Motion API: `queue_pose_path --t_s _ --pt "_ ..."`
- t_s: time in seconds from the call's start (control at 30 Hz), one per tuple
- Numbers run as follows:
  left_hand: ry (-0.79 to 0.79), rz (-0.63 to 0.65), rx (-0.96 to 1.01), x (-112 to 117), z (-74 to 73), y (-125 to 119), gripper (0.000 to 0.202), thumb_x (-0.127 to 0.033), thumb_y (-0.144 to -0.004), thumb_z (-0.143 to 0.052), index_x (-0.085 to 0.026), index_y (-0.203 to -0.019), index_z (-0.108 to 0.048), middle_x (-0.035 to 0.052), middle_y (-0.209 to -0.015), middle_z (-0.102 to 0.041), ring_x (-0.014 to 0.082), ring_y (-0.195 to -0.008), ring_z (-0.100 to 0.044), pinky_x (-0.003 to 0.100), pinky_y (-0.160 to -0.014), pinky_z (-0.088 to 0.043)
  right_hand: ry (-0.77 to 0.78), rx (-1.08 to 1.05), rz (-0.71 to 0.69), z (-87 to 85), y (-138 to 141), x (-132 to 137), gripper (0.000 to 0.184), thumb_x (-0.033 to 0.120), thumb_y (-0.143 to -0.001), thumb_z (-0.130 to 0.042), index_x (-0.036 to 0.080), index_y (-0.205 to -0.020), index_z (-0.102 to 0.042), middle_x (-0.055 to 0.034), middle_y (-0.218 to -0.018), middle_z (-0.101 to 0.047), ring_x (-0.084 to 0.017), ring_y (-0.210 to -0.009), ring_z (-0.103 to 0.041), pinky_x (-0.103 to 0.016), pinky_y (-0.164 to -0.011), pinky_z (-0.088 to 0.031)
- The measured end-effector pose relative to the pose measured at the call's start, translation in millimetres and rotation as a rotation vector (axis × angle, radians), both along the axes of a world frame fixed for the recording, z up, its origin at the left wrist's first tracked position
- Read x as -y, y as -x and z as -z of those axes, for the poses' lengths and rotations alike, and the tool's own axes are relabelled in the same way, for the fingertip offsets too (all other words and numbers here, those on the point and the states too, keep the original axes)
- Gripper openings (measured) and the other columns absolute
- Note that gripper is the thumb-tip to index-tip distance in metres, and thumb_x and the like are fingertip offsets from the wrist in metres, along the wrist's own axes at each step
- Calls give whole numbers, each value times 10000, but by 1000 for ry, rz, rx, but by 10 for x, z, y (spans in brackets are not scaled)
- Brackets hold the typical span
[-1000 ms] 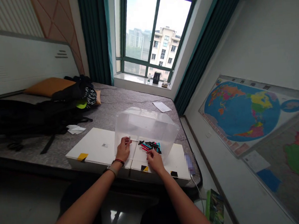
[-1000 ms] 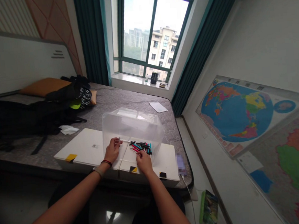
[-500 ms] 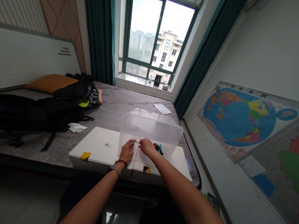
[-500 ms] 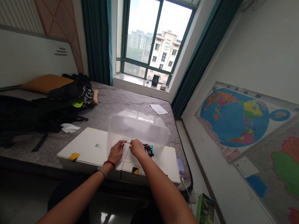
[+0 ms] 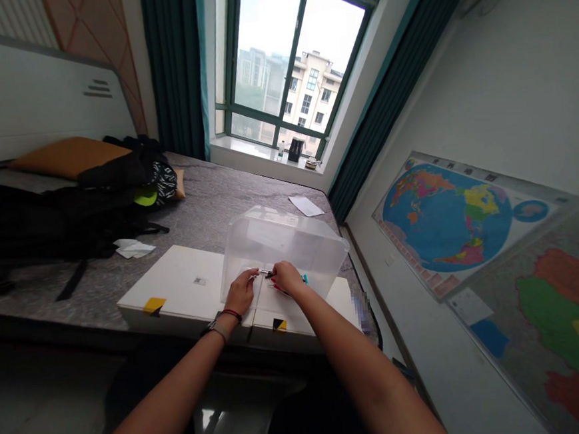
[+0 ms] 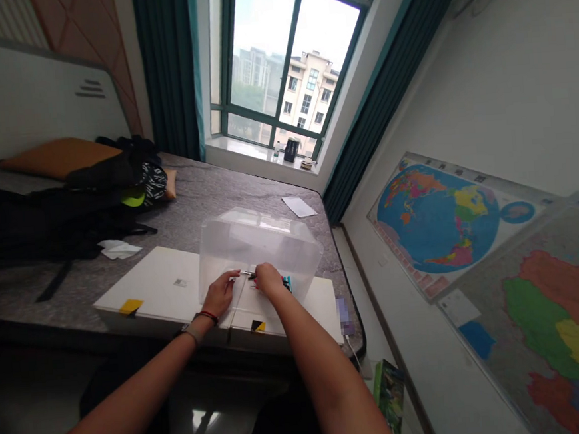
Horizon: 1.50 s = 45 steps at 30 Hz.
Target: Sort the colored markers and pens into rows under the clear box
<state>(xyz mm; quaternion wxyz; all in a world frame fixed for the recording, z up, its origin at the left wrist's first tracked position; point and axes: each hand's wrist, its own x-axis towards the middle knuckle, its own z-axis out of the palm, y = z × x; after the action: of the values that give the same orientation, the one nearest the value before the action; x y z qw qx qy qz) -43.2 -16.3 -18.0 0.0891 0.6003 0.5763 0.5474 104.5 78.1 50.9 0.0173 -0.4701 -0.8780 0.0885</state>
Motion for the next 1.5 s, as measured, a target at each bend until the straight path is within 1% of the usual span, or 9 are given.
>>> queue_pose_path --t_s 0.2,0.53,0.73,1.03,1.1,1.17,1.3,1.4,1.5 --pt "13 4 -23 18 -32 -21 279 -157 -888 -391 -206 -1062 -604 66 -1127 -670 200 -1083 -616 383 -989 -482 33 91 -98 -39 -10 -46 192 221 -823 -616 186 -940 -764 -138 -1006 -721 -225 -918 -659 -247 -756 -433" --pt "31 5 -73 -3 10 -26 267 -178 -905 -396 -204 -1079 -597 64 -1073 -672 199 -1033 -623 361 -951 -490 14 170 -131 -113 132 12 216 178 -813 -611 157 -989 -735 -162 -1063 -699 -239 -978 -658 -269 -814 -469" --pt "84 15 -97 14 0 -41 280 -227 -928 -392 -221 -1130 -586 61 -1095 -672 214 -1025 -625 369 -929 -491 71 198 -104 -116 191 22 272 162 -750 -681 131 -1017 -721 -189 -1030 -703 -250 -925 -676 -283 -793 -485" --pt "74 0 -101 17 -2 -49 264 -278 -942 -404 -213 -1129 -579 64 -1068 -668 209 -999 -626 356 -905 -493 90 152 -141 -117 182 -3 198 191 -709 -677 119 -887 -725 -172 -982 -714 -236 -896 -669 -274 -771 -481" --pt "75 -4 -95 15 -3 -50 262 -299 -944 -415 -212 -1131 -576 63 -1031 -670 205 -966 -631 350 -882 -500 78 17 -115 -132 136 -20 160 211 -738 -630 123 -843 -712 -141 -928 -717 -214 -865 -659 -269 -758 -476" --pt "75 1 -89 12 2 -52 267 -310 -943 -426 -207 -1141 -574 65 -1023 -671 203 -957 -631 350 -876 -501 134 -281 -39 -157 96 -26 155 228 -762 -580 129 -812 -688 -88 -831 -706 -174 -777 -641 -249 -709 -472" --pt "72 -1 -80 4 22 -55 281 -316 -937 -446 -205 -1159 -578 74 -1084 -669 209 -1006 -625 364 -913 -494 504 -916 57 -202 75 25 225 344 -763 -579 144 -853 -628 14 -633 -590 -109 -558 -543 -205 -522 -423" --pt "74 -1 -79 11 17 -57 286 -323 -934 -452 -202 -1158 -581 77 -1092 -667 209 -1005 -628 366 -920 -493 694 -1089 59 -200 109 86 270 388 -699 -651 157 -828 -599 49 -578 -524 -87 -498 -485 -185 -460 -373" --pt "83 7 -68 26 -11 -56 287 -331 -932 -454 -203 -1157 -579 74 -1044 -674 205 -956 -639 361 -885 -505 735 -1106 76 -157 146 125 283 396 -669 -677 160 -800 -594 56 -559 -518 -79 -488 -471 -179 -454 -361"
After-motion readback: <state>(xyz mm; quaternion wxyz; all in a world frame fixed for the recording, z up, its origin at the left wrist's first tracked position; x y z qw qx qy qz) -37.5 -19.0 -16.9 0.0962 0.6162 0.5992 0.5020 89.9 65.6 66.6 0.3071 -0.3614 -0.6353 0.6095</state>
